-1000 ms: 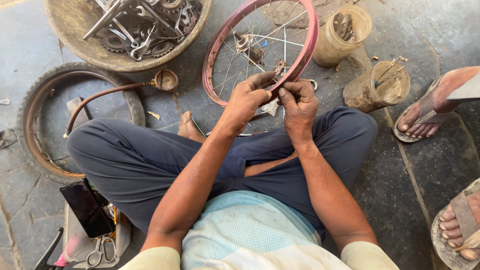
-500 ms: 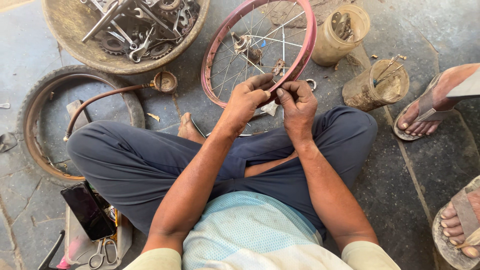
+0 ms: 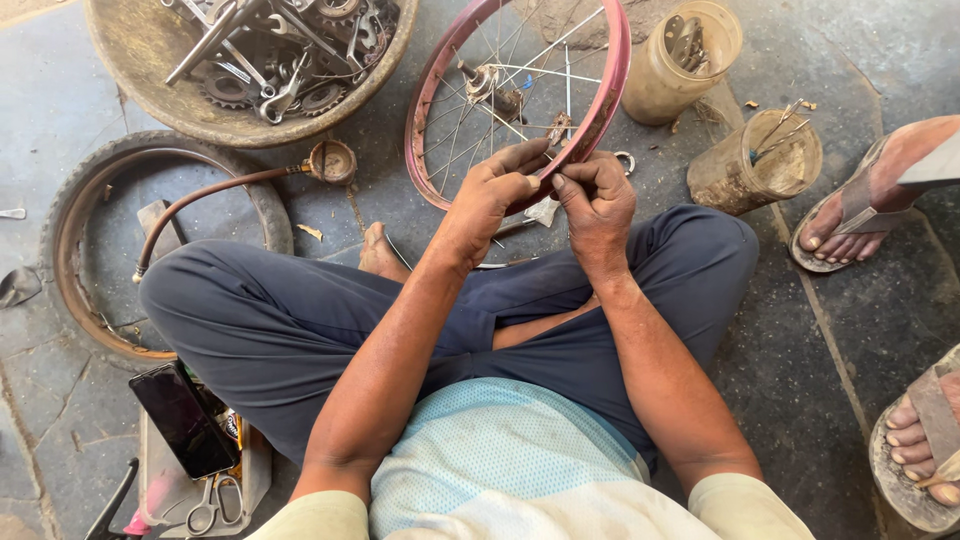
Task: The person sits cross-legged on the floor and repairs a bicycle wheel by hand. They adjust and tighten the spokes using pliers, occasionally rotating the wheel to access different sections. Tools and spare parts are visible nearby.
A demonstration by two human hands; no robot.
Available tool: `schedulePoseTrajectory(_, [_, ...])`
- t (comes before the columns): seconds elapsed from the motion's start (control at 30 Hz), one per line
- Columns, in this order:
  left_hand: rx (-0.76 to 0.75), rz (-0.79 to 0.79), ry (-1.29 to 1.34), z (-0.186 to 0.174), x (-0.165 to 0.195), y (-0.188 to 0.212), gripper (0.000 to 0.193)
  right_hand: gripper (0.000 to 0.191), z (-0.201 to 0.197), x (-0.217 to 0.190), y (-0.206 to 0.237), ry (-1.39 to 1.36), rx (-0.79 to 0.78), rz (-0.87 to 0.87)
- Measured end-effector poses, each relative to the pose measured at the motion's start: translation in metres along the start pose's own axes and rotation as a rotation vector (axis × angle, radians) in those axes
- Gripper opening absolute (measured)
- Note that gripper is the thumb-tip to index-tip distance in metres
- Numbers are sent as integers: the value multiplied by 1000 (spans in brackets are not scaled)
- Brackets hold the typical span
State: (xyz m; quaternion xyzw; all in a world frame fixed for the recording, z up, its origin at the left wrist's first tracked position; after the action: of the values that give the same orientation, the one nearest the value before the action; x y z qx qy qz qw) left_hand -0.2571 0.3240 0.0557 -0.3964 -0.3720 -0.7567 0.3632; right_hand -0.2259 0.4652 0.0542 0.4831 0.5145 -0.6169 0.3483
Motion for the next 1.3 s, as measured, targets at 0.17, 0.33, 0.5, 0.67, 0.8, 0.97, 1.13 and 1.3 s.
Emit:
schedulePoseTrajectory(0.17, [-4, 5, 4, 1, -1, -3, 68, 3, -3, -1, -5, 20, -3, 44])
schedulePoseTrajectory(0.33, [-29, -1, 69, 0, -7, -7, 65, 3, -6, 4, -8, 14, -22, 84])
schedulePoseTrajectory(0.5, [-37, -3, 93, 0, -9, -9, 62, 7, -4, -5, -11, 105, -68, -13])
schedulePoseTrajectory(0.67, [6, -47, 159, 10, -7, 2, 61, 10, -6, -43, -14, 213, -44, -149])
schedulePoseTrajectory(0.8, [-120, 22, 477, 40, 3, 25, 53, 16, -14, -100, -11, 405, -77, -304])
schedulePoseTrajectory(0.97, [-88, -45, 557, 43, -10, 44, 42, 17, 4, -140, -1, 488, -194, -288])
schedulePoseTrajectory(1.13, [-83, 102, 452, 18, -5, 41, 25, 14, 41, -159, 7, 512, -232, -275])
schedulePoseTrajectory(1.3, [-95, 156, 392, -7, -9, 49, 22, 12, 69, -166, 9, 578, -286, -232])
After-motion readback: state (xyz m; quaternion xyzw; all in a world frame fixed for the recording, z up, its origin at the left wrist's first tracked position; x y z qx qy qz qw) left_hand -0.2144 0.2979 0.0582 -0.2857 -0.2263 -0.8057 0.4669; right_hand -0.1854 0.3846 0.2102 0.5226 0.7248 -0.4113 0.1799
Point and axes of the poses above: each hand's wrist, its own y-axis away from the middle knuckle, its own z-axis out of the palm, x = y × z, the point moved 10 cm from there along -y, towards the middle knuckle, and after that the axes turned 1 degree about -y, right-handed, at the moved point
